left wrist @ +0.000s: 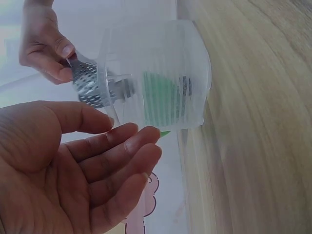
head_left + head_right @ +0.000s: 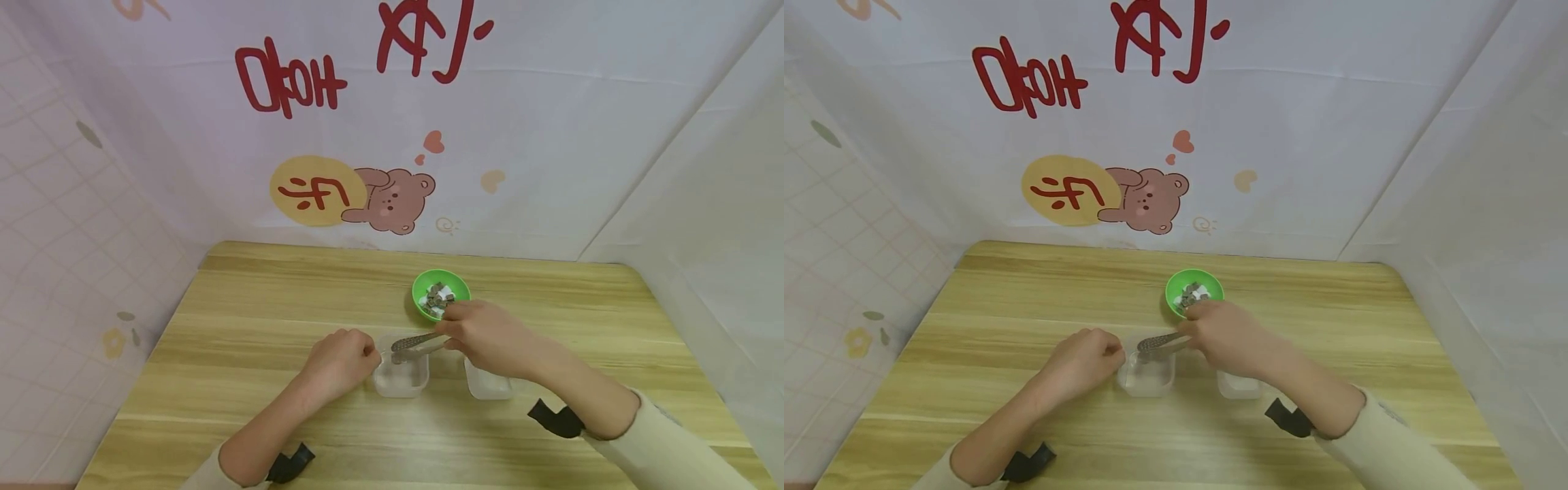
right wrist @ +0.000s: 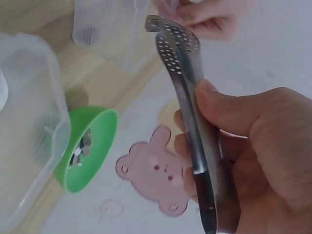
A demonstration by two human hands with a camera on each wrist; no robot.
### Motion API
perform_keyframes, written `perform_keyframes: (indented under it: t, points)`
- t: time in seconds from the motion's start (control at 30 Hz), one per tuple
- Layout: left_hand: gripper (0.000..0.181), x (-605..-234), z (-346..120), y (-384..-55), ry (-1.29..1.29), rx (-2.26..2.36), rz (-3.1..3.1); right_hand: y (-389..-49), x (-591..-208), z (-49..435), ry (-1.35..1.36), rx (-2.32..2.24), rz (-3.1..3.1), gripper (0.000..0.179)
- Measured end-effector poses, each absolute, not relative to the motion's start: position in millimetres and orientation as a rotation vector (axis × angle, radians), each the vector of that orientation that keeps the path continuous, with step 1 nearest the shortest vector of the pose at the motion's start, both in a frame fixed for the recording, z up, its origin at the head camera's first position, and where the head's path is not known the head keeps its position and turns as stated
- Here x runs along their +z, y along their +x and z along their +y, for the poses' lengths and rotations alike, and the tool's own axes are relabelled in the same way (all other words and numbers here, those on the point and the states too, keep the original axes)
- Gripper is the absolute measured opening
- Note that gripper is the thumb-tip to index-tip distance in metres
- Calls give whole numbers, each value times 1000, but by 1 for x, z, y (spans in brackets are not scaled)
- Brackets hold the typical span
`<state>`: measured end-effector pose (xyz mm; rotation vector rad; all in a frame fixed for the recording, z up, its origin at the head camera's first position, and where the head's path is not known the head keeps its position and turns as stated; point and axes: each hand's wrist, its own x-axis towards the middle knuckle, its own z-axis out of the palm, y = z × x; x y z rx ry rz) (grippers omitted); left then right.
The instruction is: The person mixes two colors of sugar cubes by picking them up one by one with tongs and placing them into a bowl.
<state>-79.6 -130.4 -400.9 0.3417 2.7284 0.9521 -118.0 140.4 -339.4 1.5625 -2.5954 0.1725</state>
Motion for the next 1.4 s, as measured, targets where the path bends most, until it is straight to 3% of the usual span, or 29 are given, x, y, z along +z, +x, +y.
perform_keyframes:
  t: [0.43,0.9,1.4]
  points:
    - [40,-400,-131,-79,333,992,2704,-136,-352,187,1265,708,-2618,28]
    - [40,-398,-130,-79,349,996,2713,-160,-381,221,829,833,-2785,24]
    - [40,-399,-130,-79,336,996,2702,-157,-388,222,839,793,-2705,30]
